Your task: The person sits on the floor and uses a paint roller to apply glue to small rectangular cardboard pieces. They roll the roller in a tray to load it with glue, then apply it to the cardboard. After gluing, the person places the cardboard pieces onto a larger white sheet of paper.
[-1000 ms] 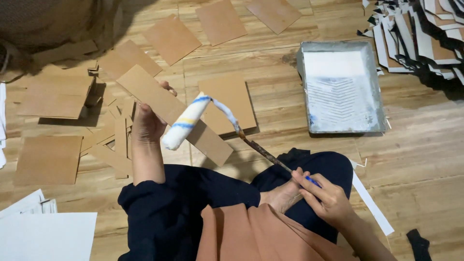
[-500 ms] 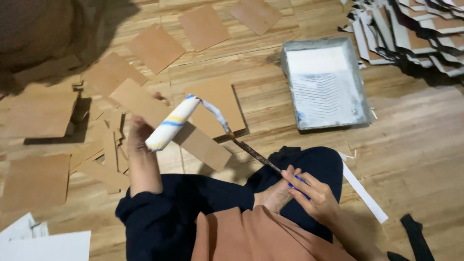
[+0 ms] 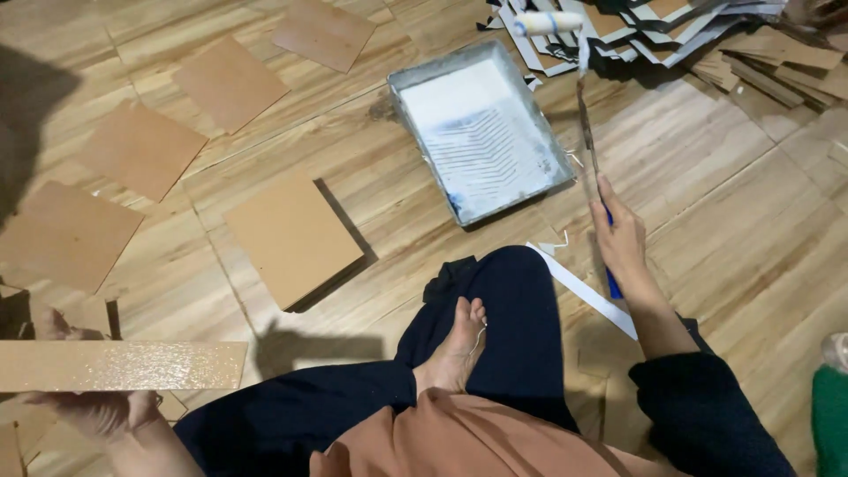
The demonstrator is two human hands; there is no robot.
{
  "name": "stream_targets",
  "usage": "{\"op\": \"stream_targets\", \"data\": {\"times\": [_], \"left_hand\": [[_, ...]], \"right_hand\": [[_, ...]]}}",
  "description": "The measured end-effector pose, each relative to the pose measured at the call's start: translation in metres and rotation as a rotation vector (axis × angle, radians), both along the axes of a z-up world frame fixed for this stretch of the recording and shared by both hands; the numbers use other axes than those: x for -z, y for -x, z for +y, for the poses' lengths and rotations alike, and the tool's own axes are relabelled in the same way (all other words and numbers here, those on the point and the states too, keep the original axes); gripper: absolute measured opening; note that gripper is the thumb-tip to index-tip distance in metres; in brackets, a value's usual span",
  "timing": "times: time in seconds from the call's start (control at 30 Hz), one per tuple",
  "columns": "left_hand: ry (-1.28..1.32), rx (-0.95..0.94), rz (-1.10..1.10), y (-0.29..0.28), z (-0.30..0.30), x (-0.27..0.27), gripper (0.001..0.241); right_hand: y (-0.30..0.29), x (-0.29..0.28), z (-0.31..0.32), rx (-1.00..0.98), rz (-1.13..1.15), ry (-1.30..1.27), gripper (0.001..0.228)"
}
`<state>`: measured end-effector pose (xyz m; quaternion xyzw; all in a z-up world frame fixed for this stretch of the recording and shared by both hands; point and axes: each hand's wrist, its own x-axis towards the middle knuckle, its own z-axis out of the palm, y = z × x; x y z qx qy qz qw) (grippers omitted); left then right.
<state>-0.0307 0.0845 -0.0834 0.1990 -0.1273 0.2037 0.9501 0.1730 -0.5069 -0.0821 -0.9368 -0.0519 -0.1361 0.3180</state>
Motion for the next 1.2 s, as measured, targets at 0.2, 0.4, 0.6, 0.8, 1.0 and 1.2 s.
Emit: {"op": "stream_targets", "data": {"times": [0.2, 0.4, 0.6, 0.8, 1.0, 1.2], "left_hand": [[-0.081, -0.306, 0.288, 0.008, -0.001, 0.035, 0.066], [0.166, -0.291, 0.260, 0.004, -0.023, 0.032, 0.080], [0.157, -0.148, 0.106, -0.004, -0.032, 0.045, 0.053], [0.027, -0.138, 0.224, -0.017, -0.059, 0.029, 0.055], [-0.008, -0.451, 0.384, 0.013, -0.041, 0.050, 0.057], [0.066, -0.319, 0.482, -0.005, -0.034, 0.084, 0.052]], "right_hand": [[-0.069, 0.081, -0.015, -0.012, 0.227, 0.334, 0.047], [-0.077, 0.113, -0.009, 0.017, 0.419, 0.345, 0.047], [-0.083, 0.120, 0.057, -0.078, -0.385, 0.697, 0.043], [-0.079, 0.111, 0.160, -0.604, -0.612, 0.919, 0.032], [-0.087, 0.090, 0.171, -0.550, -0.033, 1.241, 0.038], [-0.087, 0.105, 0.185, -0.406, 0.009, 1.189, 0.050]]}}
